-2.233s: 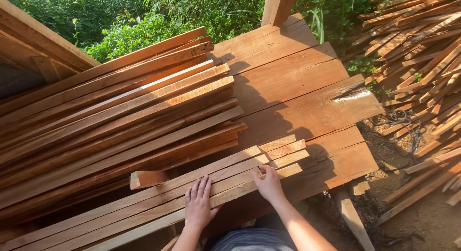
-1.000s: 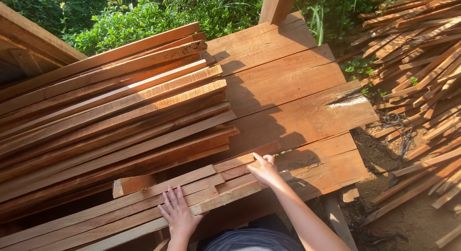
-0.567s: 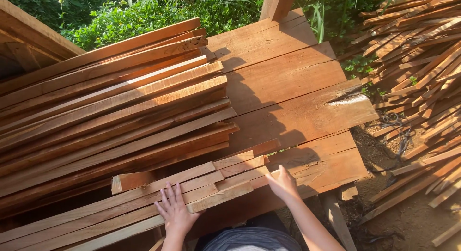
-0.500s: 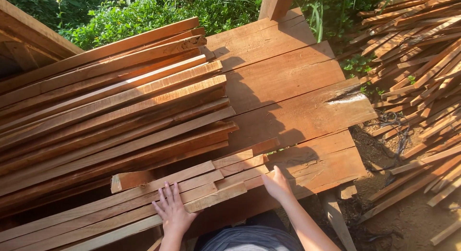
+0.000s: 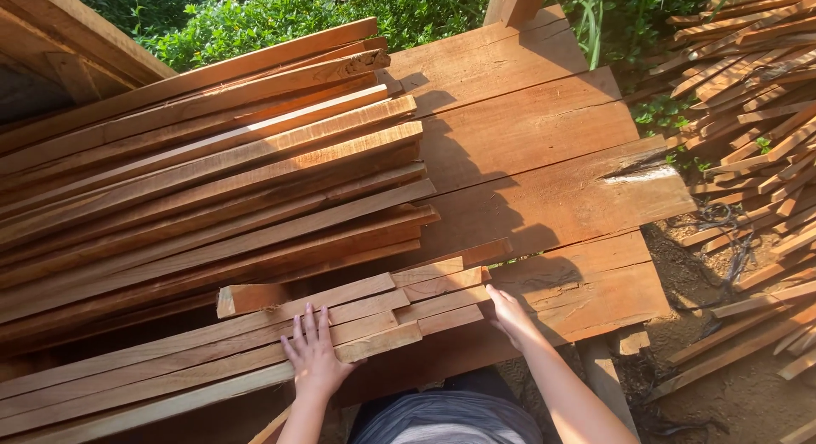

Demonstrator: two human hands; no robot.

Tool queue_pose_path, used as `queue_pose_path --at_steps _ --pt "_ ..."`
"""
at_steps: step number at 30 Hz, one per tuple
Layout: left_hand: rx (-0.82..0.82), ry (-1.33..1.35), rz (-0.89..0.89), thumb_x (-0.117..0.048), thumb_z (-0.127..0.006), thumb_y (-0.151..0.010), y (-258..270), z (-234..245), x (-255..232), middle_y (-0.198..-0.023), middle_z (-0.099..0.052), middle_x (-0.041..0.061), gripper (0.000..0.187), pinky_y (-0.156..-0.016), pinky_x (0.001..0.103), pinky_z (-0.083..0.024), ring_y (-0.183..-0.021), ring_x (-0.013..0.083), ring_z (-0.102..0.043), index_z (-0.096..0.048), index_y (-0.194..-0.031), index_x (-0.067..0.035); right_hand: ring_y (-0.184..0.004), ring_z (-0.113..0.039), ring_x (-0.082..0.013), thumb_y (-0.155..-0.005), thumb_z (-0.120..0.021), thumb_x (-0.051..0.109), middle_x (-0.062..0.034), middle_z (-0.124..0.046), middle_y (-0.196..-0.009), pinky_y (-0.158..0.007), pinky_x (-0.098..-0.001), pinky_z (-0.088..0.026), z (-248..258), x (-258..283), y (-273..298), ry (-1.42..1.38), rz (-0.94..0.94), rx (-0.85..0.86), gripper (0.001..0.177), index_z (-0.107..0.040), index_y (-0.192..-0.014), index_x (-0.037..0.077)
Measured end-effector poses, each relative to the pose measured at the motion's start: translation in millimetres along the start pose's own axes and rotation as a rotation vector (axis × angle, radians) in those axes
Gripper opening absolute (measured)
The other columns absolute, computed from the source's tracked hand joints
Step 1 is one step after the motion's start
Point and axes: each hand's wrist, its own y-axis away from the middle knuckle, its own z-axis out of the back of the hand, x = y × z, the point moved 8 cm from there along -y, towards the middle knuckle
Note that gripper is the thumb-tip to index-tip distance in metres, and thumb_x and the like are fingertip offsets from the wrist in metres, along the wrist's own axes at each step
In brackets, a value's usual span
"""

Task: Sorting and aligning thin wooden planks on a storage stack.

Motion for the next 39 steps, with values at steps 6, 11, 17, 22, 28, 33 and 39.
queue_pose_path --at_steps 6,11,17,22,28,33,39 --pt "0.376 0.299 0.059 -0.068 -0.103 -0.046 -0.5 1.5 0.9 -0.172 0.01 0.018 0.167 -0.118 0.069 -0.002 -0.155 0.045 0.009 0.002 -0.164 -0.013 -0.124 -0.052 -0.021 -0.103 -0.041 0.046 -0.0035 -0.046 -0.162 -0.109 -0.0359 -0.036 -22.3 -8.4 -27.4 -0.569 0.032 -0.015 0.062 -0.047 -0.152 0.007" --pt "0.606 0.252 0.065 -0.071 -0.095 -0.062 -9.0 21.9 -1.6 -0.17 0.024 0.021 0.16 -0.118 0.069 0.007 -0.154 0.0467 0.018 0.012 -0.163 -0.01 -0.121 -0.059 -0.0318 -0.098 -0.044 0.059 -0.0176 -0.061 -0.142 -0.095 -0.0483 -0.048 -50.7 -6.4 -0.3 -0.597 -0.107 0.166 0.07 -0.055 -0.145 0.007" --pt "0.439 0.256 0.039 -0.07 -0.099 -0.052 3.7 2.7 -4.0 -0.171 0.018 0.021 0.166 -0.117 0.07 0.003 -0.154 0.0473 0.011 0.009 -0.163 -0.011 -0.112 -0.06 -0.0322 -0.092 -0.039 0.077 -0.0226 -0.062 -0.131 -0.095 -0.0466 -0.05 -57.6 -40.8 -8.1 -0.76 -0.112 0.278 0.094 -0.054 -0.14 -0.002" --pt "0.489 0.262 0.045 -0.068 -0.099 -0.055 0.4 3.7 -3.7 -0.171 0.018 0.02 0.164 -0.118 0.07 0.003 -0.154 0.0484 0.009 0.009 -0.163 -0.009 -0.113 -0.062 -0.0294 -0.095 -0.028 0.083 -0.02 -0.065 -0.126 -0.099 -0.0446 -0.047 -69.5 -63.6 -8.3 -0.866 -0.077 0.177 0.099 -0.057 -0.139 -0.001" --pt "0.374 0.299 0.044 -0.063 -0.1 -0.05 -1.0 9.3 -2.8 -0.172 0.013 0.018 0.163 -0.118 0.069 -0.002 -0.155 0.0467 0.002 0.005 -0.164 -0.012 -0.128 -0.049 -0.0315 -0.085 -0.037 0.075 -0.019 -0.049 -0.145 -0.108 -0.0452 -0.038 -96.9 -50.1 22.0 -0.96 0.067 0.059 0.095 -0.04 -0.153 0.008" --pt "0.265 0.296 0.043 -0.066 -0.099 -0.045 1.8 9.0 -2.8 -0.172 0.008 0.019 0.163 -0.117 0.069 -0.004 -0.154 0.0466 -0.002 -0.001 -0.164 -0.012 -0.114 -0.058 -0.0238 -0.09 -0.067 0.023 -0.0119 -0.061 -0.127 -0.099 -0.0376 -0.047 -104.8 -72.9 -0.2 -0.99 0.09 0.06 0.048 -0.055 -0.132 0.004" --pt "-0.031 0.056 -0.012 -0.096 -0.082 -0.023 2.8 14.6 -4.0 -0.172 0.007 0.024 0.184 -0.119 0.064 0.004 -0.157 0.0472 0.012 -0.004 -0.164 -0.008 -0.098 -0.066 -0.0238 -0.092 -0.07 0.024 -0.0158 -0.068 -0.116 -0.082 -0.0344 -0.056 -107.6 -76.8 -14.4 -0.944 0.117 0.118 0.045 -0.06 -0.127 -0.002"
